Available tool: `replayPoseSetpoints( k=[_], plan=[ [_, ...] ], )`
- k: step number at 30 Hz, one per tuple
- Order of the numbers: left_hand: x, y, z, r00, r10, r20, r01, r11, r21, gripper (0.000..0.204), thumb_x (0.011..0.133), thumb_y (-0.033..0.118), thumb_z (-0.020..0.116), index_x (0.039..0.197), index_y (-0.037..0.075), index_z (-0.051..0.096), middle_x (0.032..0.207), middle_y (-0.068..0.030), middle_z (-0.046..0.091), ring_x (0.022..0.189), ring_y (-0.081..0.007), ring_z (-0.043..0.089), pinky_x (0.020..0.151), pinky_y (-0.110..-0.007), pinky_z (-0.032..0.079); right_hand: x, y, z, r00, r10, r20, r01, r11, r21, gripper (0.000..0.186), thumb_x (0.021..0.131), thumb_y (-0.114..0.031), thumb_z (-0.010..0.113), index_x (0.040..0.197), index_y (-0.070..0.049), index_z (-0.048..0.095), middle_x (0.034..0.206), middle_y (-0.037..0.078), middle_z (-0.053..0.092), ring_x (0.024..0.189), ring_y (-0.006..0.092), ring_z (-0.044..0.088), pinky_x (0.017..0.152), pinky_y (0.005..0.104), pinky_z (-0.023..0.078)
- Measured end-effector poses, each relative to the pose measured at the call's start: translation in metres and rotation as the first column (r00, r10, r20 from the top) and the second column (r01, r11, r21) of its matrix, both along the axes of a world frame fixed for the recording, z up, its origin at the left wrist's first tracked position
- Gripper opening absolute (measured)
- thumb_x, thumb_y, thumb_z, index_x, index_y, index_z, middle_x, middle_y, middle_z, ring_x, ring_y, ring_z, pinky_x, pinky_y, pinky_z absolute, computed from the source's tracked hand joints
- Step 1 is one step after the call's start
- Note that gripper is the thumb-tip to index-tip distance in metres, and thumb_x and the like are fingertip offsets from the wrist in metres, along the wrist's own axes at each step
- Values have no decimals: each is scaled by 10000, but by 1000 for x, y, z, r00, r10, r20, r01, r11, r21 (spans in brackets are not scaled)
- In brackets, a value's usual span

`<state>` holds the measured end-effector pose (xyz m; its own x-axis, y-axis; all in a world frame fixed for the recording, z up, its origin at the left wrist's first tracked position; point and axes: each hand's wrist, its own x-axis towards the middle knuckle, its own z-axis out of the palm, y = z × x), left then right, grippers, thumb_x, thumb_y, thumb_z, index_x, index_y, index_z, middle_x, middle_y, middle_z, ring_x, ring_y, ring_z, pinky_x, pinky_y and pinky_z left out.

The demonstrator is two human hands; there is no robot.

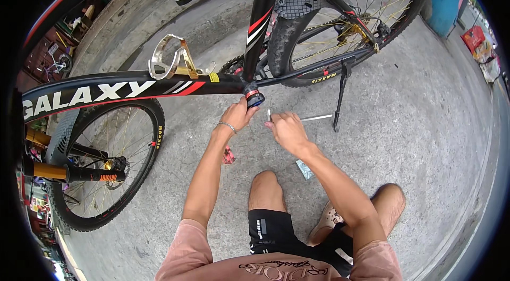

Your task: The person kneels on the ground and uses a hex wrench to tighten bolts on the bicycle crankset. They manipulate the crank arm and pedal while securing the components. After finishing the adjustment, the person stands up and walks into a bicycle shop.

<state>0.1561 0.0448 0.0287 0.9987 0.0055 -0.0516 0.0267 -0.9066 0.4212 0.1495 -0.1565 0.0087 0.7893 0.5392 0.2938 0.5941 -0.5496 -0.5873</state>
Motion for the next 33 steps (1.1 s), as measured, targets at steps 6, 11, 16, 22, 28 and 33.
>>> replayPoseSetpoints(
  k=[6,11,16,22,28,33],
  plan=[
    [4,3,-1,999,-41,-18,40,999,-33,396,892,280,597,991,-89,494,843,-341,610,865,-480,600,724,-518,481,15,23,9,920,103,379,8,960,-280,269,875,-266,569,838,-10,646,824,136,652,865,275,589,806,378,419],
    [5,2,-1,999,-34,-22,33,999,-25,359,884,243,597,996,-83,498,848,-338,611,869,-476,599,730,-511,481,17,30,6,881,154,448,49,911,-410,215,842,-212,577,858,-12,653,842,123,648,869,250,578,792,355,410],
    [4,6,-3,999,-46,-21,45,998,-34,375,878,244,601,1008,-91,494,851,-334,615,869,-470,606,738,-503,486,8,40,30,815,322,482,121,719,-684,216,798,-168,560,901,-25,685,875,109,658,902,235,569,808,365,392],
    [4,2,1,999,-30,-38,28,998,-50,359,871,226,602,1006,-89,496,870,-332,616,888,-468,603,746,-496,484,0,51,35,850,298,434,180,609,-772,222,806,-162,549,926,-42,692,892,106,663,894,229,570,820,383,377],
    [5,8,-7,999,-44,-21,43,998,-41,350,873,225,597,995,-85,490,855,-330,617,875,-475,603,731,-505,483,8,54,34,899,167,405,99,824,-557,188,795,-158,568,868,-14,664,859,128,637,870,258,560,794,383,383],
    [3,6,-5,999,-32,6,32,996,-81,344,876,232,599,990,-75,493,839,-329,616,853,-477,604,713,-509,482,13,38,4,940,40,338,33,978,-208,219,825,-162,580,916,31,630,899,147,627,940,282,541,845,410,383]
  ],
)
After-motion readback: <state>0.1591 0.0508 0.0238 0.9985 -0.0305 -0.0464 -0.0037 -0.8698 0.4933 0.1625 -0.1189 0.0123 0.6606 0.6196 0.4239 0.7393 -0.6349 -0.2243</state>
